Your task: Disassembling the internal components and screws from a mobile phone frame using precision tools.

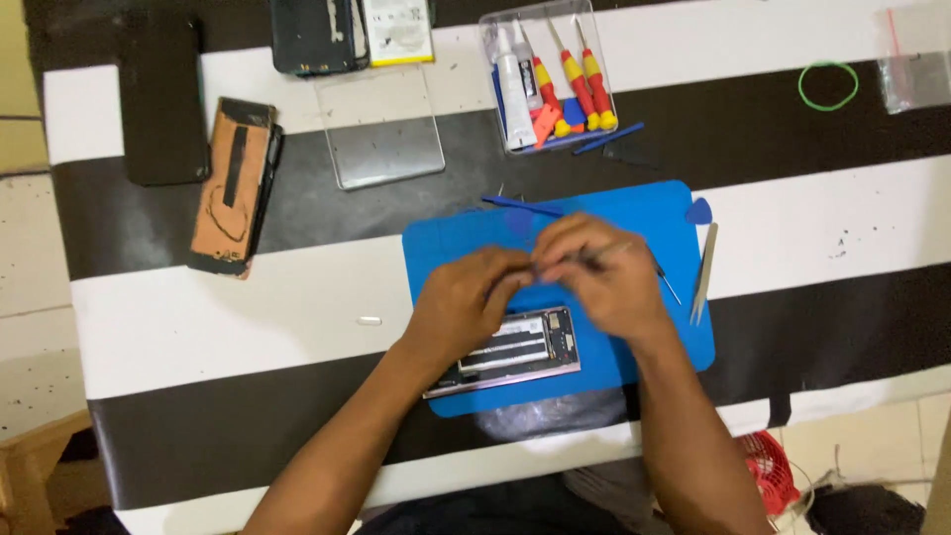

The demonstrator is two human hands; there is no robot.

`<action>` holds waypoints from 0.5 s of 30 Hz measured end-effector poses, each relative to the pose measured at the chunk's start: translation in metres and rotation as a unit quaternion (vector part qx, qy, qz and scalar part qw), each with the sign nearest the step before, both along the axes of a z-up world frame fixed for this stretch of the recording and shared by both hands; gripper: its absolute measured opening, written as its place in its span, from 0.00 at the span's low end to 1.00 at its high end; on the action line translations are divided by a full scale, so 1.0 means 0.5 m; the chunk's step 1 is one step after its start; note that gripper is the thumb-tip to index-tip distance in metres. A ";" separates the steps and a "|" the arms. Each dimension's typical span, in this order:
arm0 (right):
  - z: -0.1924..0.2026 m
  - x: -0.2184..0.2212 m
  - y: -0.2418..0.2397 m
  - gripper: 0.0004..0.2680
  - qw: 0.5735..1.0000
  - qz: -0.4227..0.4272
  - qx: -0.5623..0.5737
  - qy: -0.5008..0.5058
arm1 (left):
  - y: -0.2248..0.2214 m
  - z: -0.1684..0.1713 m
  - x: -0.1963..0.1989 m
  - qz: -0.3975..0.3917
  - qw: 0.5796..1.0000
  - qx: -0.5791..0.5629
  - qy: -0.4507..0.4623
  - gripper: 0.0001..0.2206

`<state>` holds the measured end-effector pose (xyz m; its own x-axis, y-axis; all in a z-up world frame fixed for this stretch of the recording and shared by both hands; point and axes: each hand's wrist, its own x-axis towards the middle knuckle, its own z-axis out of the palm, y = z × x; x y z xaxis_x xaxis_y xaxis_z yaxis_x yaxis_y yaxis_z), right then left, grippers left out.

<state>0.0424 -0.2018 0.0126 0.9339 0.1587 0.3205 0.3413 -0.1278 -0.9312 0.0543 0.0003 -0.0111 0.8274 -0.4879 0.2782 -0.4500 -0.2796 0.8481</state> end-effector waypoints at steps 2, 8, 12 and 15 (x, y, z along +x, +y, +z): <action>-0.021 -0.003 -0.039 0.03 0.999 -0.034 0.026 0.027 | 0.006 0.013 0.012 0.017 1.000 -0.023 0.000 0.06; -0.051 0.022 -0.100 0.06 0.991 -0.105 0.055 0.057 | 0.033 0.036 0.045 0.074 0.997 -0.030 -0.012 0.05; -0.037 0.017 -0.066 0.05 0.989 -0.112 0.051 0.076 | 0.059 0.017 0.071 0.124 0.992 0.005 -0.020 0.06; -0.055 0.017 -0.038 0.04 0.988 -0.132 0.050 0.066 | 0.054 0.011 0.079 0.128 0.992 0.013 0.005 0.09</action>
